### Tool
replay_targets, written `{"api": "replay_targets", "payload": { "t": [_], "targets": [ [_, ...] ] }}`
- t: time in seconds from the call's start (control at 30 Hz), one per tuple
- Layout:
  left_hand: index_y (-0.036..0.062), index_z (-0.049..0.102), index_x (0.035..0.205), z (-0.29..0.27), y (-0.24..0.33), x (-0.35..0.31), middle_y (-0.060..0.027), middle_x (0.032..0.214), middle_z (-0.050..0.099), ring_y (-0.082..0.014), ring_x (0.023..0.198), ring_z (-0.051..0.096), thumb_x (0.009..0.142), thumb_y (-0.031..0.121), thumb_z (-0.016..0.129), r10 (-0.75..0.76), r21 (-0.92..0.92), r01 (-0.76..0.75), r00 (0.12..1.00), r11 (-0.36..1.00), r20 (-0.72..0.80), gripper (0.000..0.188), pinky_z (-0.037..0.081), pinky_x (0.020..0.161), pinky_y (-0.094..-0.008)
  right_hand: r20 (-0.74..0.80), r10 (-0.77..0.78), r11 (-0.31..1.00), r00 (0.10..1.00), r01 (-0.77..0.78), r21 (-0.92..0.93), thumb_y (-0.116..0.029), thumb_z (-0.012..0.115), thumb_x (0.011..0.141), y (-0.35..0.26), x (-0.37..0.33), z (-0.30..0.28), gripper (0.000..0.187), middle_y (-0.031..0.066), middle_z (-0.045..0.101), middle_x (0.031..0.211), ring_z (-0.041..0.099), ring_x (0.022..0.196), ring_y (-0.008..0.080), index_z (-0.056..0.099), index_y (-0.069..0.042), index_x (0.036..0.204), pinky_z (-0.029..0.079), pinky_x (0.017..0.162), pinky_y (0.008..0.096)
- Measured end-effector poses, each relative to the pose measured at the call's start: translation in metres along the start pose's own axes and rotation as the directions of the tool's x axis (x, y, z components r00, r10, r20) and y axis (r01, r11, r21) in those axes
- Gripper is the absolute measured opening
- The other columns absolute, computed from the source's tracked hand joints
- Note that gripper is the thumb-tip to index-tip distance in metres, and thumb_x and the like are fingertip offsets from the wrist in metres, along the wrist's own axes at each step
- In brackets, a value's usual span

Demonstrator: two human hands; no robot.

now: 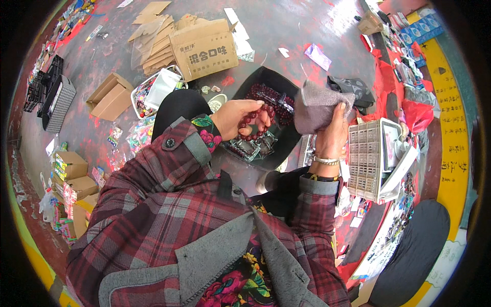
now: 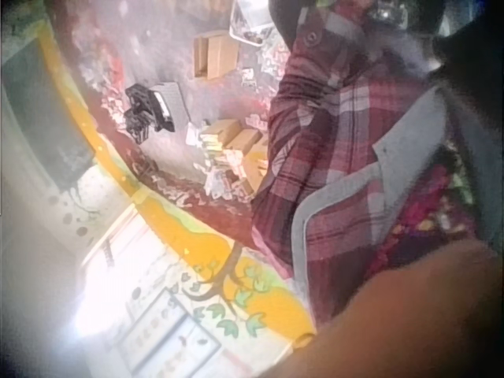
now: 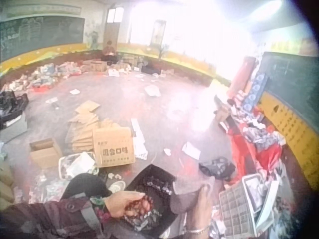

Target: The person sits on the floor and packs red beaded bracelets into small clear plastic bags. They pick up a bracelet, place it into a bag, and seal it before placing it into a black container. The person also uses a white cloth to wipe the beads before packaging them.

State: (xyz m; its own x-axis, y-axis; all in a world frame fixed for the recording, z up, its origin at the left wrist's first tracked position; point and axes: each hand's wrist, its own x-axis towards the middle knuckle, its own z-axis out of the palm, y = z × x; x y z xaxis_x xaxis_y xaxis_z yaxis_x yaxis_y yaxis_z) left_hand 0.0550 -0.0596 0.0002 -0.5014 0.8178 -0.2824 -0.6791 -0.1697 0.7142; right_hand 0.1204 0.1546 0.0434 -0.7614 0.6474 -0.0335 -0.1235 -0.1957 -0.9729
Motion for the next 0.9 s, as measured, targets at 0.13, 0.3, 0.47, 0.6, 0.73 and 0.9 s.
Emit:
{"api": "replay_targets", "payload": {
  "t": [0.13,0.3,0.47,0.6,0.73,0.9],
  "targets": [
    [0.0033,0.056,0.084,0.004,-0.005,0.002,-0.0088,0.085,0.060,-0.0105,0.067,0.052,0.093,0.029,0.038,0.002,-0.014,-0.002,1.000,1.000,-0.027,0.033,0.027,0.042,-0.0201,0.395,-0.210,0.966,0.894,0.252,-0.057,-0.035,0.048,0.089,0.013,-0.026,0.011,0.046,0.0134,0.053,0.114,0.048,0.108,0.0225,0.050,0.003,0.115,0.035,0.095,0.0344],
    [0.0024,0.049,0.116,-0.022,-0.016,0.000,-0.0093,0.109,0.057,-0.0183,0.102,0.055,0.082,-0.001,0.050,0.332,0.498,-0.383,0.924,0.778,0.191,0.034,0.046,0.087,-0.0314,0.846,-0.187,0.927,0.500,0.375,-0.017,-0.046,0.059,0.079,0.001,-0.026,0.023,0.051,0.0115,0.056,0.115,0.046,0.114,0.0213,0.059,-0.002,0.104,0.033,0.097,0.0356],
    [0.0013,0.050,0.115,-0.018,-0.023,0.002,-0.0117,0.112,0.055,-0.0205,0.100,0.055,0.089,0.011,0.044,0.288,0.019,-0.295,0.944,0.955,0.159,0.028,0.044,0.089,-0.0345,0.722,-0.032,0.981,0.691,0.161,-0.111,-0.019,0.067,0.077,0.018,-0.025,0.021,0.048,0.0058,0.054,0.116,0.049,0.107,0.0146,0.051,-0.004,0.119,0.037,0.091,0.0284],
    [0.0012,0.051,0.112,-0.016,-0.025,0.002,-0.0118,0.110,0.055,-0.0214,0.099,0.056,0.090,0.016,0.044,0.285,0.069,-0.295,0.949,0.953,0.133,0.027,0.045,0.087,-0.0347,0.740,-0.131,0.835,0.660,0.475,-0.277,-0.008,0.062,0.078,0.028,-0.035,0.029,0.032,0.0103,0.062,0.098,0.059,0.088,0.0157,0.057,-0.002,0.109,0.044,0.078,0.0249],
    [0.0016,0.052,0.111,0.000,-0.015,0.001,-0.0099,0.106,0.057,-0.0171,0.092,0.058,0.089,0.018,0.047,0.172,-0.220,-0.158,0.984,0.963,0.048,0.027,0.048,0.081,-0.0314,0.674,-0.303,0.654,0.673,0.662,-0.367,-0.013,0.061,0.080,0.030,-0.038,0.033,0.024,0.0135,0.062,0.082,0.062,0.074,0.0243,0.059,-0.002,0.101,0.048,0.066,0.0282],
    [0.0011,0.056,0.105,0.011,-0.006,-0.004,-0.0084,0.098,0.060,-0.0170,0.086,0.060,0.090,0.017,0.044,0.174,0.039,-0.174,0.985,0.984,-0.005,0.024,0.048,0.076,-0.0306,0.679,-0.449,0.300,0.581,0.814,-0.498,-0.017,0.059,0.082,0.026,-0.039,0.035,0.014,0.0129,0.060,0.070,0.060,0.063,0.0296,0.059,-0.003,0.086,0.047,0.055,0.0339]
  ]
}}
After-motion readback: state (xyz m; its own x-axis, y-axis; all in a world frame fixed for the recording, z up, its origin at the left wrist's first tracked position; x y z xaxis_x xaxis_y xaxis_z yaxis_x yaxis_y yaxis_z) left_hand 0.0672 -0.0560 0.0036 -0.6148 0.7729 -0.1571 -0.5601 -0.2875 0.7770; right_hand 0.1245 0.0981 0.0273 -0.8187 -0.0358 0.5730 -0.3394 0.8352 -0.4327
